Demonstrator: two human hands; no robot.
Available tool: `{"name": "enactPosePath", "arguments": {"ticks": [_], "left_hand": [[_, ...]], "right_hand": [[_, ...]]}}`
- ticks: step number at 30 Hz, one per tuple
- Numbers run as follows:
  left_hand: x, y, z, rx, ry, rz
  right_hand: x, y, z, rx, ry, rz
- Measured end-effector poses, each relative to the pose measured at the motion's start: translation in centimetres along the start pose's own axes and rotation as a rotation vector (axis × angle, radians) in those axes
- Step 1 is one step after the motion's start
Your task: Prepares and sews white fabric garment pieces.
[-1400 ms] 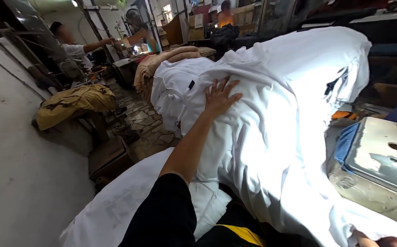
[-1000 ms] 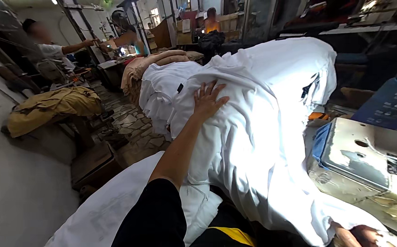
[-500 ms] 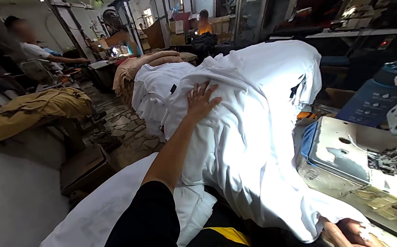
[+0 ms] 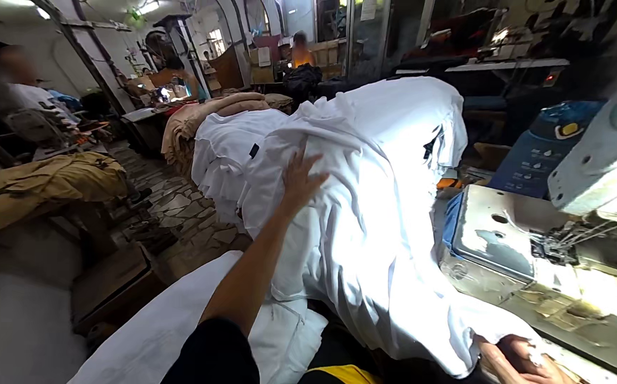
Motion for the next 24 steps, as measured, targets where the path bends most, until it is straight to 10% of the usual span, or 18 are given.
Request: {"name": "enactPosePath", "arguments": {"ticks": [7, 12, 24], "left_hand": [[13.6, 7.5, -4.2, 0.533, -0.054, -0.228], [18.9, 11.6, -11.8, 0.658, -0.467, -0.27], [18.9, 10.2, -12.3, 0.827, -0.312, -0.13]], "right_hand": [[0.1, 0.1, 0.1, 0.052, -0.037, -0.021], [-0.1, 0.2, 0.0, -0.022, -0.065, -0.037], [0.7, -3.0, -2.2, -0.391, -0.044, -0.289]]}}
Point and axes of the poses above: each hand's wrist, its own x-axis away from the middle knuckle, its own z-axis out of the back of the hand, y = z × x, the point moved 9 cm from there along -x, towards the middle knuckle, and after that the axes turned 7 degrees about x, right-handed, at the moved point
